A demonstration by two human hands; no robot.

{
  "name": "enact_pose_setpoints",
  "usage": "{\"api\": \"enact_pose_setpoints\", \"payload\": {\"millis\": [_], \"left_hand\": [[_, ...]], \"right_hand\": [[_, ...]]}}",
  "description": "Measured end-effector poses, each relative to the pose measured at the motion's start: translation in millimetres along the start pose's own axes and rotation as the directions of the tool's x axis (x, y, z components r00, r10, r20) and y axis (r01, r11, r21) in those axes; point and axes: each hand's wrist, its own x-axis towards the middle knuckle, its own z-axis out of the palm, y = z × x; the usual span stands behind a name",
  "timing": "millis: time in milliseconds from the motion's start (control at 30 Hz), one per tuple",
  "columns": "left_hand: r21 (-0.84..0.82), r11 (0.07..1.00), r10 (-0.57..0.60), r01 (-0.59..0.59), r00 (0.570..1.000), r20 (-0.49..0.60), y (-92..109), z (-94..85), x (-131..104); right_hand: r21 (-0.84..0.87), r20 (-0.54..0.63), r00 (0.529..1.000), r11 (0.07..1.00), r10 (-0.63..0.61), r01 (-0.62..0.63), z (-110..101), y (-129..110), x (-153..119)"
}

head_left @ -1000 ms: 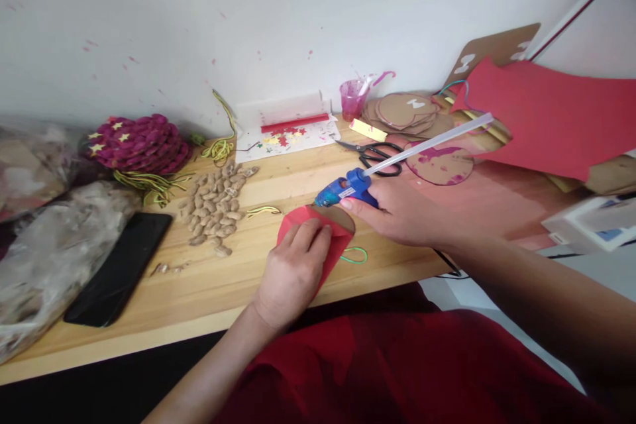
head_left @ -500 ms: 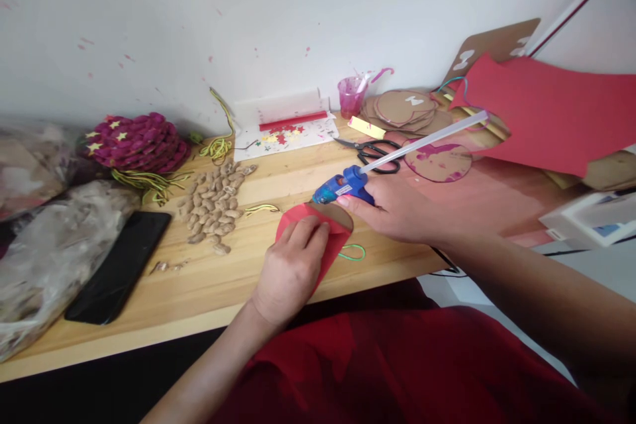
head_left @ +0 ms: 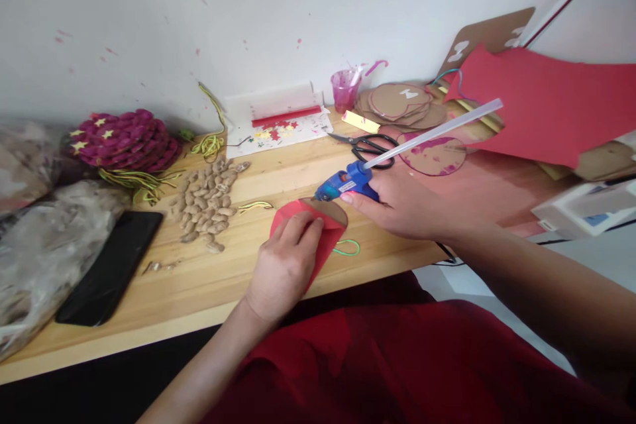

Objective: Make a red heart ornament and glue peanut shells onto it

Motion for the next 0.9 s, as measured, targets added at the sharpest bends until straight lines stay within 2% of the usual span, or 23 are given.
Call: {"api": "enact_pose_setpoints", "payload": {"millis": [367, 567, 900], "left_hand": [[0.005, 1.0, -0.022, 0.022, 1.0, 0.001, 0.2, 0.9, -1.2], [0.021, 1.0, -0.021, 0.021, 1.0, -0.012, 0.9, 0.3, -0.4], [0.027, 0.999, -0.024, 0.024, 1.0, -0.015, 0.5, 1.4, -1.0]], "right_hand": [[0.031, 0.0, 1.0, 1.0, 0.007, -0.007, -1.9, 3.6, -5.2], [0.052, -0.024, 0.999, 0.997, -0.048, 0.049, -0.8, 0.8, -3.4], [0.002, 0.005, 1.0, 1.0, -0.004, 0.004, -2.5, 5.4, -6.2]]}}
